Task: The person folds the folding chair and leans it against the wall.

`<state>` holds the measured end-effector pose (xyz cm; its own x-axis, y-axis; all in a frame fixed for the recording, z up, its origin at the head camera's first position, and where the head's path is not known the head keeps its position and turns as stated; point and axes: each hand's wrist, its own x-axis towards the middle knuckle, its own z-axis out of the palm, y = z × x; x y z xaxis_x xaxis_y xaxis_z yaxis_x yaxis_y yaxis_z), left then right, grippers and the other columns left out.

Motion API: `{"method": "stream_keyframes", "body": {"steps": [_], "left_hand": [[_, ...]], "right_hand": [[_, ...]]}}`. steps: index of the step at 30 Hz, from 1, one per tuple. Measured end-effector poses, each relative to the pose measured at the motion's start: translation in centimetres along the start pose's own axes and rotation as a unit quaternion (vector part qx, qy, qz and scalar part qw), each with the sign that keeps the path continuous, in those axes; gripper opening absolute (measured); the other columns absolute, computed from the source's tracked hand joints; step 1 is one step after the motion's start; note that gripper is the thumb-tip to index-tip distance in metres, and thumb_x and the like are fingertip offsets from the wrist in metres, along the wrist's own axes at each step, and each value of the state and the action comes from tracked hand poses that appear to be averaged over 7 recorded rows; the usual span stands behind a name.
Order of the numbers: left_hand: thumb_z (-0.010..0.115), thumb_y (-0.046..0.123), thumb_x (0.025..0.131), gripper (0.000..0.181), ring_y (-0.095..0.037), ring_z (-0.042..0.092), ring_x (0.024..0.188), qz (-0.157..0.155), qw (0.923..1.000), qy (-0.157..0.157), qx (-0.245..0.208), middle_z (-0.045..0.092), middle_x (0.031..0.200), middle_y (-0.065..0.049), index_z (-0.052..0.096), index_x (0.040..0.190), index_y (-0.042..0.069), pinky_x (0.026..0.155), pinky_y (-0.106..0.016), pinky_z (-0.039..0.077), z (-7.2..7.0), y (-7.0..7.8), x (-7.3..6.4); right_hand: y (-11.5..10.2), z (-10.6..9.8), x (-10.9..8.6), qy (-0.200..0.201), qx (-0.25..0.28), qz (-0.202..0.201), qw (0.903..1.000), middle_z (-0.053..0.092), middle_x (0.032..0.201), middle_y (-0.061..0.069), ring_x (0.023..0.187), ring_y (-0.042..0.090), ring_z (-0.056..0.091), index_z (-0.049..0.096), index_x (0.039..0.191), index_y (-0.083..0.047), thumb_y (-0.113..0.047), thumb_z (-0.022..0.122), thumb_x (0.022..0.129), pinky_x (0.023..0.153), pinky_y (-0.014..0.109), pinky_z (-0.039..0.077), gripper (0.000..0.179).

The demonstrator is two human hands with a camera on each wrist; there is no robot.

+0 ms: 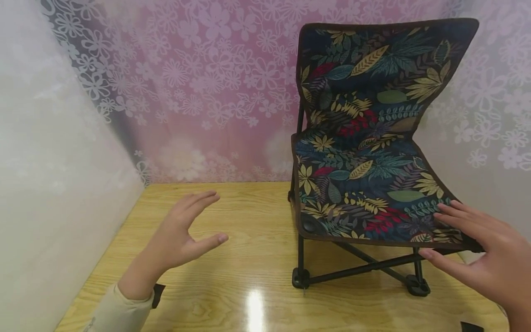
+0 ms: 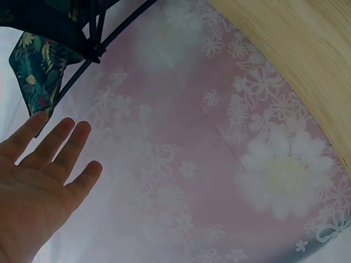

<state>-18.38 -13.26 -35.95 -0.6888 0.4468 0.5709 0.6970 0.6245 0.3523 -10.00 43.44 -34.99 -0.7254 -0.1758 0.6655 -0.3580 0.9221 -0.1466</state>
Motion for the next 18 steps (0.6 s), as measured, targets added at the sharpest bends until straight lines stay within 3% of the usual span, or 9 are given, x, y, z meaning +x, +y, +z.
{"method": "stream_keyframes", "body": {"steps": [10, 15, 18], "left_hand": [[0.08, 0.061, 0.088, 0.081, -0.027, 0.052, 0.148, 0.018, 0.9996, 0.003, -0.021, 0.055, 0.158, -0.003, 0.057, 0.154, 0.02, 0.128, -0.055, 0.034, 1.0, 0.0, 0.1], [0.08, 0.061, 0.088, 0.08, -0.029, 0.051, 0.148, 0.025, 0.9993, 0.005, -0.027, 0.056, 0.158, -0.003, 0.058, 0.153, 0.019, 0.121, -0.056, 0.042, 1.2, 0.1, 0.2], [0.08, 0.06, 0.088, 0.079, -0.029, 0.051, 0.148, 0.024, 0.9993, 0.001, -0.028, 0.055, 0.158, -0.003, 0.059, 0.152, 0.019, 0.122, -0.057, 0.041, 1.2, 0.2, 0.2]], "right_hand": [[0.3, 0.6, -0.1, 0.003, 0.026, -0.012, 0.9996, 0.058, 0.148, 0.033, 0.161, 0.001, 0.024, 0.069, 0.13, 0.011, -0.029, 0.093, 0.079, 0.136, 0.047, 0.017, 0.069], [0.3, 0.7, -0.3, -0.006, 0.018, -0.008, 0.9998, 0.058, 0.147, 0.033, 0.163, 0.01, 0.025, 0.069, 0.131, 0.011, -0.027, 0.092, 0.08, 0.136, 0.048, 0.015, 0.067], [0.2, 0.6, -0.3, -0.014, 0.012, -0.001, 0.9998, 0.057, 0.148, 0.034, 0.164, 0.016, 0.024, 0.068, 0.133, 0.011, -0.025, 0.091, 0.081, 0.136, 0.05, 0.014, 0.067]]}}
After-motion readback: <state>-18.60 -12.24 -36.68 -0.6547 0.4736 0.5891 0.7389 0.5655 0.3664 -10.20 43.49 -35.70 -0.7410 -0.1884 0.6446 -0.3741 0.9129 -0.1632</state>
